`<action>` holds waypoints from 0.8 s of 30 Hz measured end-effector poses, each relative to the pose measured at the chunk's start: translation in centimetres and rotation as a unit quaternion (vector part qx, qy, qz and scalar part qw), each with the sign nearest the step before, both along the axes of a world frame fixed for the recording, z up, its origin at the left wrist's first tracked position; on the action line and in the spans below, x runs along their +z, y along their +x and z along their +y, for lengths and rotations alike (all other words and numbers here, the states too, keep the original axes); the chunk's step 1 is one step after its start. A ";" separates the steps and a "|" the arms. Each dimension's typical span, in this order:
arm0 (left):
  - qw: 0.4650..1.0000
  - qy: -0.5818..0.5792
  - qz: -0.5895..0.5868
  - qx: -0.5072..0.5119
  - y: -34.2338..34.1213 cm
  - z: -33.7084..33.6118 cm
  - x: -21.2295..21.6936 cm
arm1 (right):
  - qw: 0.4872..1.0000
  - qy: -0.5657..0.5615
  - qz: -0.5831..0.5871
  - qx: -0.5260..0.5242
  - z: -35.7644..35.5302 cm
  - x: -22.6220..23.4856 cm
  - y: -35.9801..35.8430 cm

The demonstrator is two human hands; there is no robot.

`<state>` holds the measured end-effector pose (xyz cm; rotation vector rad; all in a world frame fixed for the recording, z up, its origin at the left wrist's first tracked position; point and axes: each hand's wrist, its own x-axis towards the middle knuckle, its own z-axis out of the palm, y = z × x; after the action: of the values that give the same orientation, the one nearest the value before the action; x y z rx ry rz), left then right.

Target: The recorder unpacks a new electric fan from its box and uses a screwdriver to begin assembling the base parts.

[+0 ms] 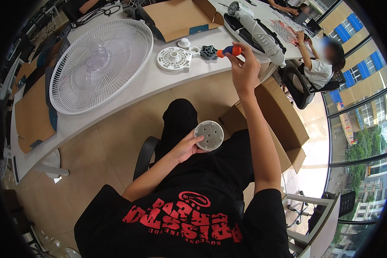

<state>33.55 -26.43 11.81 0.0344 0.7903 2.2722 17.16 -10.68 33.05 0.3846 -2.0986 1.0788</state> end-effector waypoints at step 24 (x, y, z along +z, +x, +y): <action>0.999 0.028 -0.042 0.001 0.0 -0.2 -0.5 | 0.999 -0.009 0.035 -0.007 1.0 1.2 2.9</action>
<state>33.55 -26.59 11.34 -0.0358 0.6830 2.2821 20.04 -9.68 34.28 0.3924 -2.0267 1.0594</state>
